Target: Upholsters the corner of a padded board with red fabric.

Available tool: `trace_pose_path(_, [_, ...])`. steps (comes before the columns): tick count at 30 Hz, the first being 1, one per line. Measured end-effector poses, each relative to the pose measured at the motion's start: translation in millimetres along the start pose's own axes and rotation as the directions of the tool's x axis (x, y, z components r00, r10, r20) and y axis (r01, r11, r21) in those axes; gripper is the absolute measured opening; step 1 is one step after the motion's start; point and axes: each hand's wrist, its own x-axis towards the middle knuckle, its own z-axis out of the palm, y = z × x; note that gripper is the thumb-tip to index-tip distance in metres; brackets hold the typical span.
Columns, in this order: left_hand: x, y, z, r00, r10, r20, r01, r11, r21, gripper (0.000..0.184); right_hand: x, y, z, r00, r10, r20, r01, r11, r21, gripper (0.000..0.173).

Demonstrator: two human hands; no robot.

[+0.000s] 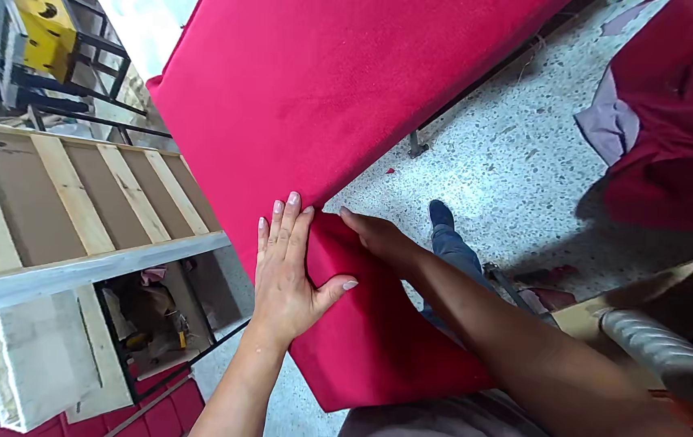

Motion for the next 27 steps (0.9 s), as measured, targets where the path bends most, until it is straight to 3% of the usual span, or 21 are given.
trace_pose_path(4, [1.7,-0.2,-2.6,1.0,0.001,0.027,-0.002,1.0,0.013,0.103,-76.8,11.6,-13.4,0.992,0.124,-0.012,-0.123,0.962,-0.245,0.074])
trace_pose_path(7, [1.4,0.3,-0.9,1.0,0.002,0.027,-0.002,1.0,0.011,0.103,-114.1,21.1,-19.2,0.982,0.186,-0.034,-0.184,0.901,-0.393,0.066])
trace_pose_path(9, [1.6,2.0,-1.0,1.0,-0.008,0.03,0.008,1.0,0.016,0.103,-119.9,30.6,-10.0,0.983,0.124,-0.139,-0.175,0.871,-0.459,0.056])
trace_pose_path(12, [0.6,6.6,-1.6,0.999,-0.032,0.035,0.031,0.999,0.031,0.103,-105.9,61.9,-4.3,0.975,-0.096,-0.198,-0.039,0.813,-0.581,0.053])
trace_pose_path(15, [0.5,9.0,0.8,0.999,-0.045,0.015,0.045,0.998,0.042,0.104,-94.2,78.0,-0.4,0.976,-0.155,-0.156,0.048,0.844,-0.534,0.051])
trace_pose_path(18, [0.9,6.1,3.1,0.999,-0.029,-0.016,0.03,0.999,0.045,0.105,-87.5,72.0,-8.1,0.994,-0.074,-0.079,0.02,0.84,-0.542,0.049])
trace_pose_path(21, [1.5,6.7,3.5,0.999,-0.036,-0.018,0.037,0.998,0.044,0.105,-61.9,53.2,-23.9,0.969,-0.161,-0.19,0.044,0.863,-0.504,0.039])
trace_pose_path(24, [1.2,8.2,2.2,0.999,-0.041,0.002,0.041,0.998,0.05,0.103,-24.1,9.6,-21.6,0.944,-0.247,-0.22,0.176,0.938,-0.299,0.05])
trace_pose_path(27, [-0.2,8.9,1.0,0.999,-0.044,0.004,0.044,0.998,0.051,0.103,3.5,-17.0,-6.6,0.973,-0.224,-0.052,0.217,0.97,-0.109,0.061])
